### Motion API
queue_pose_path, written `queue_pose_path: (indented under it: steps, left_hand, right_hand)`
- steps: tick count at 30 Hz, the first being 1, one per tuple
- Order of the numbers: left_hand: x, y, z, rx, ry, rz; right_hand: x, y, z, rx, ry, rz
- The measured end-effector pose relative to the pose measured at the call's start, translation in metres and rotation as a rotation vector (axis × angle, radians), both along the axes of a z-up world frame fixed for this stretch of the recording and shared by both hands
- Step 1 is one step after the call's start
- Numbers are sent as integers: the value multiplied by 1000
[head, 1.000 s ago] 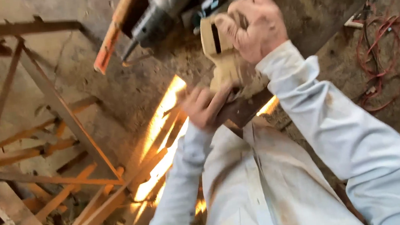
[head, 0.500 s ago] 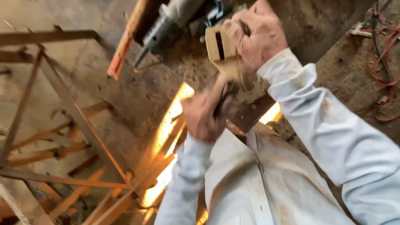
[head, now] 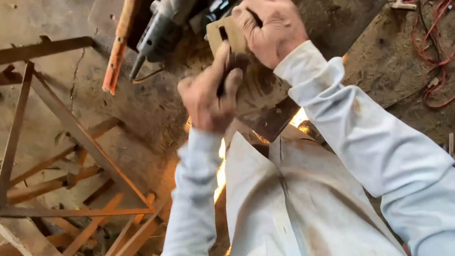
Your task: Hand-sanding a small carved wooden component to achieve a smooth finish.
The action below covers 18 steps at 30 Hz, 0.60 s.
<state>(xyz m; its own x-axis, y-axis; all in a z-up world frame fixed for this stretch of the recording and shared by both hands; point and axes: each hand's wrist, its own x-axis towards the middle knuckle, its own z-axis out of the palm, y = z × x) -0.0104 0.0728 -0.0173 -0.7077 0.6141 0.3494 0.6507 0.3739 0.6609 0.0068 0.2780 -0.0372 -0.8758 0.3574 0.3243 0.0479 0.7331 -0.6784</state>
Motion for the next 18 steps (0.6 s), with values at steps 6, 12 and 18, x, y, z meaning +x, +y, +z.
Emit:
queue_pose_path:
  steps: [6, 12, 18]
  left_hand:
    - [9, -14, -2, -78, -157, -60]
    - [3, -2, 7, -130, 137, 24]
    - [21, 5, 2, -217, 135, -10]
  right_hand:
    - [-2, 1, 8, -50, -59, -73]
    - [-3, -2, 10, -90, 4, -34]
    - [1, 0, 2, -118, -11, -7]
